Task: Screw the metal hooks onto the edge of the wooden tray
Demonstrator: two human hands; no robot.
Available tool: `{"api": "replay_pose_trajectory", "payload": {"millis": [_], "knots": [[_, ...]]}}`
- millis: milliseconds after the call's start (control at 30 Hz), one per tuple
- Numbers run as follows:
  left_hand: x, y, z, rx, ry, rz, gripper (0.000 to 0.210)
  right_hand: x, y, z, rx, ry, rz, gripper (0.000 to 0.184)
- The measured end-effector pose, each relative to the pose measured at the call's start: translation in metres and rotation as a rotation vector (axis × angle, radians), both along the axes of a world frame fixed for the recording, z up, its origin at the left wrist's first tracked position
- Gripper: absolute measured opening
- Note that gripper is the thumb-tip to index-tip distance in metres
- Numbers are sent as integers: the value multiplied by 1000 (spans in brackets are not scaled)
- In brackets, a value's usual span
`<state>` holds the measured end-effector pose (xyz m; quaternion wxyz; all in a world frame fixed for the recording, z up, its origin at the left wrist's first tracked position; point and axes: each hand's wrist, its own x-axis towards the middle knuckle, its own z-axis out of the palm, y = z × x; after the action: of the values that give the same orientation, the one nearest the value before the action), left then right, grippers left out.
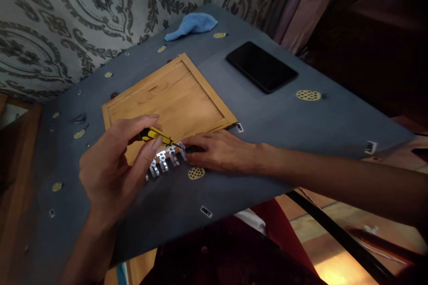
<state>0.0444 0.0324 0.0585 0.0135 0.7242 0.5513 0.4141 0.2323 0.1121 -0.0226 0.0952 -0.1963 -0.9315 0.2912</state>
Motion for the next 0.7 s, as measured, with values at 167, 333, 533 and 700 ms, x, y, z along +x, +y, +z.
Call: {"api": "replay_pose_trajectory", "payload": {"millis": [167,333,533,700], "knots": [[-5,1,0,54,149,-43,46,0,0,1,8,-1,11,23],[-2,-2,8,-58,66,-165,46,1,0,-3,19,50,6,28],[-5,3,0,42,168,-68,46,1,0,-3,47,47,12,18],[-3,0,4,-6,132,-97,45,2,0,-1,-4,44,8,24]]}}
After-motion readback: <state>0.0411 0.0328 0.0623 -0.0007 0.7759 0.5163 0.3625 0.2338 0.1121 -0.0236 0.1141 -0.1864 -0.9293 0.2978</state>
